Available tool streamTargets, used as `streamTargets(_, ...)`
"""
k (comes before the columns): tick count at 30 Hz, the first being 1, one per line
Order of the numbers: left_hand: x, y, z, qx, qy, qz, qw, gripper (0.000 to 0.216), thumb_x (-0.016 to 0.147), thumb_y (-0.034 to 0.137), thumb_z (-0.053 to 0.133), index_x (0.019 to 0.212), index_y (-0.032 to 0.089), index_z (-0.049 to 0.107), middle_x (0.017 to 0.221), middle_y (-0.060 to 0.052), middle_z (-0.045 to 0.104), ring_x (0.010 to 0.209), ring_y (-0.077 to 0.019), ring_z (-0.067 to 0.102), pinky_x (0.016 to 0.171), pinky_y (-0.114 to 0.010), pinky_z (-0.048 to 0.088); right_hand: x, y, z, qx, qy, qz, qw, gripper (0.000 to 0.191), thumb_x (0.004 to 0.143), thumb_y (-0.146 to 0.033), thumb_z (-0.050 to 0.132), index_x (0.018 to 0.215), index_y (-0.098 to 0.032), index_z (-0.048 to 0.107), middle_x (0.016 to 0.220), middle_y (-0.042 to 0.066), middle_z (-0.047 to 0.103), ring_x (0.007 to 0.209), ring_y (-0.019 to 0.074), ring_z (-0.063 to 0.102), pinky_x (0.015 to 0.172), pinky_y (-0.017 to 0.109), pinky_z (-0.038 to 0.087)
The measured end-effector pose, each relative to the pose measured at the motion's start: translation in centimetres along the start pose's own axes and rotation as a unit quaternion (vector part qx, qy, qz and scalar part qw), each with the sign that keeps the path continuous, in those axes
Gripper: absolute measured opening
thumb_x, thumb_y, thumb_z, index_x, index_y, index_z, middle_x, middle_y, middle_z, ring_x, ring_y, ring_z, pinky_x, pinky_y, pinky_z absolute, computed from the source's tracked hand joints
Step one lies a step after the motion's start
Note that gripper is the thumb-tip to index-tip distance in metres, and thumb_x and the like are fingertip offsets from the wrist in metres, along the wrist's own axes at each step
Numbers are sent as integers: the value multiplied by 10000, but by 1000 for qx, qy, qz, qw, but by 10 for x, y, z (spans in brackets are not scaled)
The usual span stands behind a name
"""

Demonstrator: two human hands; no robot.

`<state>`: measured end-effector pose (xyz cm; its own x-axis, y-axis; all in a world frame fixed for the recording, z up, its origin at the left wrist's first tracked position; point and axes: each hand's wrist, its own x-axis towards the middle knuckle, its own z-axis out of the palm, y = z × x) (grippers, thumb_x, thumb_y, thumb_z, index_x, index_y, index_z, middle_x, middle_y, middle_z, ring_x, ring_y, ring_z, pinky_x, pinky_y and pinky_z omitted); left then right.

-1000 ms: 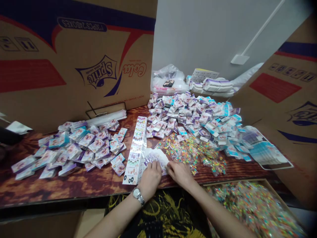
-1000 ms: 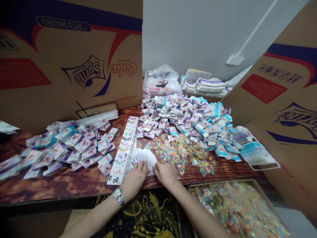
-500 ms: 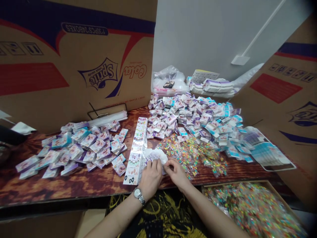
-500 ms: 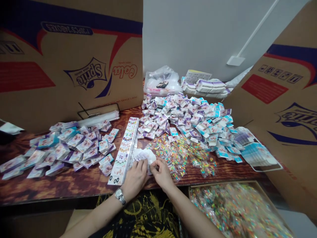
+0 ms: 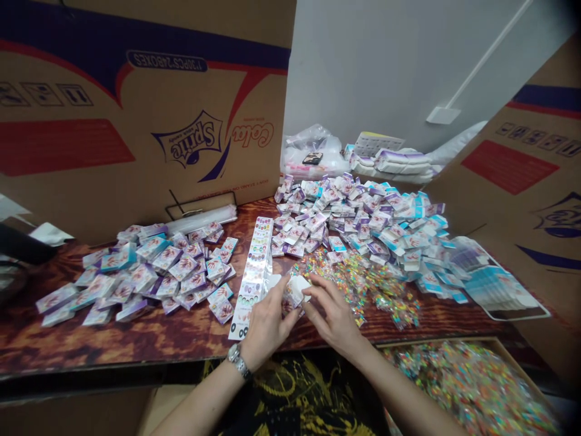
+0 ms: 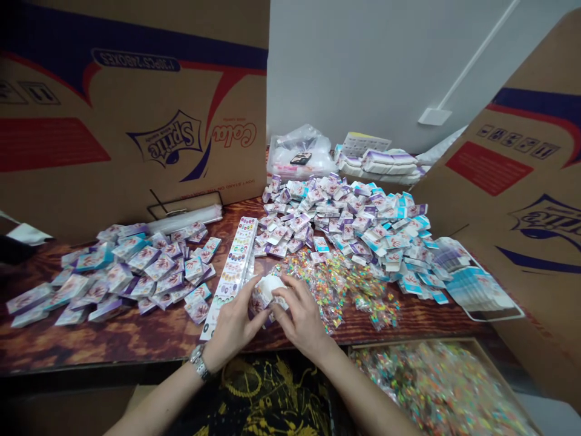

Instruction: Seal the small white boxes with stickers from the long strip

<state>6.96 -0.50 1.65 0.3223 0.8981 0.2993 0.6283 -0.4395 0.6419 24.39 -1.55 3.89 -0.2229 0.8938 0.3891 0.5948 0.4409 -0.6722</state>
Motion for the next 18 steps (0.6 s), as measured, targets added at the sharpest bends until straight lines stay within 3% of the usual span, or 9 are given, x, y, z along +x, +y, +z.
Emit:
streamTargets(3,0,1,-3,-18,-12,12,1000,507,807,175,530,1268,235,330,1119,-64,580,933,-191,611,779,-312,504,1,-2,0,28,-37,-10,999,167,881,-241,495,994,-214,615,1246,109,478,1179,237,447,971,393,384)
streamTargets(6,-2,1,-4,1,-30,22,999,391,817,202,527,1183,220,391,963,-44,595,792,-183,613,681,-303,515,5,-6,2,142,-39,73,986,216,903,-286,459,1068,-231,587,1151,82,550,1077,210,521,907,357,429)
streamTargets(9,-3,2,-7,32,-45,53,997,369,832,183,491,1184,209,385,1018,-70,578,866,-200,601,711,-323,523,11,-9,6,277,-7,188,942,237,892,-336,480,1085,-224,563,957,40,612,872,166,578,769,289,471)
streamTargets(12,-4,2,-9,53,-37,74,995,418,833,137,458,1230,205,348,1137,-101,556,981,-217,581,778,-347,523,18,-13,9,359,-3,247,900,166,824,-341,582,893,-195,619,850,12,616,792,141,568,730,253,456)
streamTargets(15,-7,1,-6,71,-15,71,995,460,834,152,466,1266,184,313,1133,-120,572,977,-230,594,775,-360,531,24,-16,11,387,-4,275,880,166,740,-308,670,835,-181,624,782,-2,608,741,129,562,701,244,451)
streamTargets(18,-9,-1,0,87,2,55,995,597,833,187,487,1352,131,197,1122,-157,584,949,-240,612,764,-362,537,24,-17,14,358,15,282,890,177,707,-288,692,823,-181,614,743,-6,601,706,133,563,665,249,457)
